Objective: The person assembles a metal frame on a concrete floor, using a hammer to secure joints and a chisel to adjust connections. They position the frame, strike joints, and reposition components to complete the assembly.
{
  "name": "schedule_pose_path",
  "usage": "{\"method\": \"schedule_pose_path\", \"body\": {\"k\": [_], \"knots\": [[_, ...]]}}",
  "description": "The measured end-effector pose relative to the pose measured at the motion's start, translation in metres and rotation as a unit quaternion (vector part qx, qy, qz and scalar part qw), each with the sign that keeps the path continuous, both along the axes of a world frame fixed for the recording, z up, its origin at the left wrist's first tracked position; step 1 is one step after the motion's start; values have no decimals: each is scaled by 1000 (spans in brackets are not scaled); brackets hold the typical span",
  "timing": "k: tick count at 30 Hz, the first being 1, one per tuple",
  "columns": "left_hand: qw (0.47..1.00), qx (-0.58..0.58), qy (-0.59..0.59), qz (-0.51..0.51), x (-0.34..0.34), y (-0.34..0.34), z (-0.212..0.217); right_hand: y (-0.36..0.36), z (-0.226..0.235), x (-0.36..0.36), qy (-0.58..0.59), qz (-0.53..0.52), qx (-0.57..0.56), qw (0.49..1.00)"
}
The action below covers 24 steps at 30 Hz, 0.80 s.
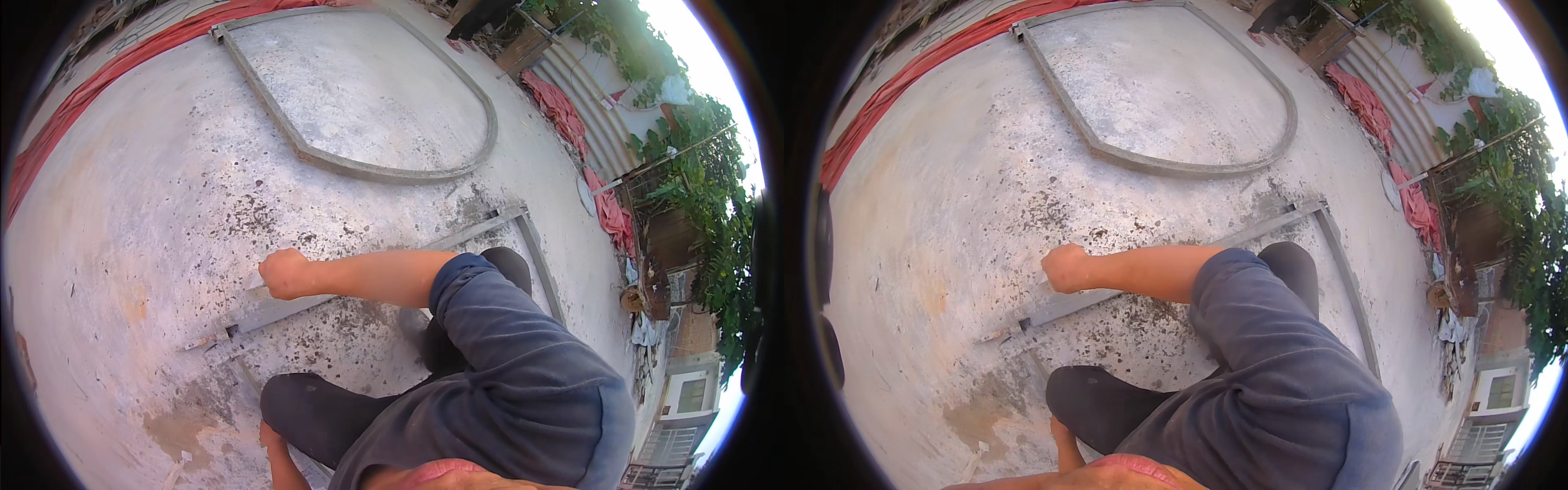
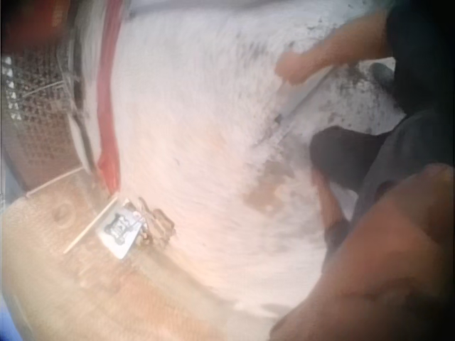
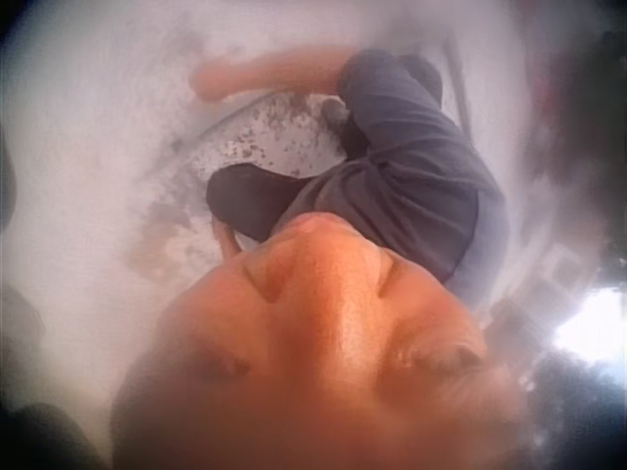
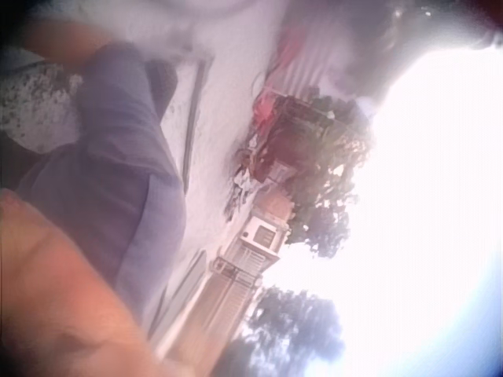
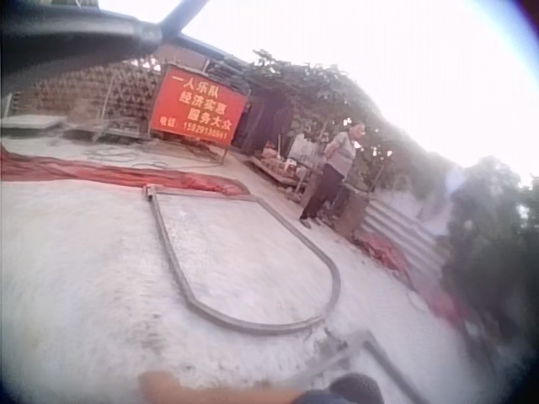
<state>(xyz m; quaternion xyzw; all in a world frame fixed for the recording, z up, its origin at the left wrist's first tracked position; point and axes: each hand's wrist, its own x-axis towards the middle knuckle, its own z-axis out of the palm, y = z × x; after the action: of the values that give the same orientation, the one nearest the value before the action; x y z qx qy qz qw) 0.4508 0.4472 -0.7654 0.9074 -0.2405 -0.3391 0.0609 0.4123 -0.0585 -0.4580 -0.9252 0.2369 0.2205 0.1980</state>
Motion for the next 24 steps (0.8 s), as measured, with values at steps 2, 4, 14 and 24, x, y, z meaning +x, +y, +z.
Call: {"method": "schedule_pose_path", "body": {"k": [2, 4, 14, 24], "knots": [[999, 9, 6, -34, 6, 1, -12, 2, -17, -14, -28, -29, 5, 999], [987, 65, 8, -146, 16, -2, -17, 4, -28, -33, -26, -64, 24, 997], [937, 275, 179, -124, 17, -39, 7, 14, -74, -171, -68, -295, 182, 936], [956, 238, 141, -97, 15, -87, 50, -46, 22, -246, -89, -190, 29, 977]]}}
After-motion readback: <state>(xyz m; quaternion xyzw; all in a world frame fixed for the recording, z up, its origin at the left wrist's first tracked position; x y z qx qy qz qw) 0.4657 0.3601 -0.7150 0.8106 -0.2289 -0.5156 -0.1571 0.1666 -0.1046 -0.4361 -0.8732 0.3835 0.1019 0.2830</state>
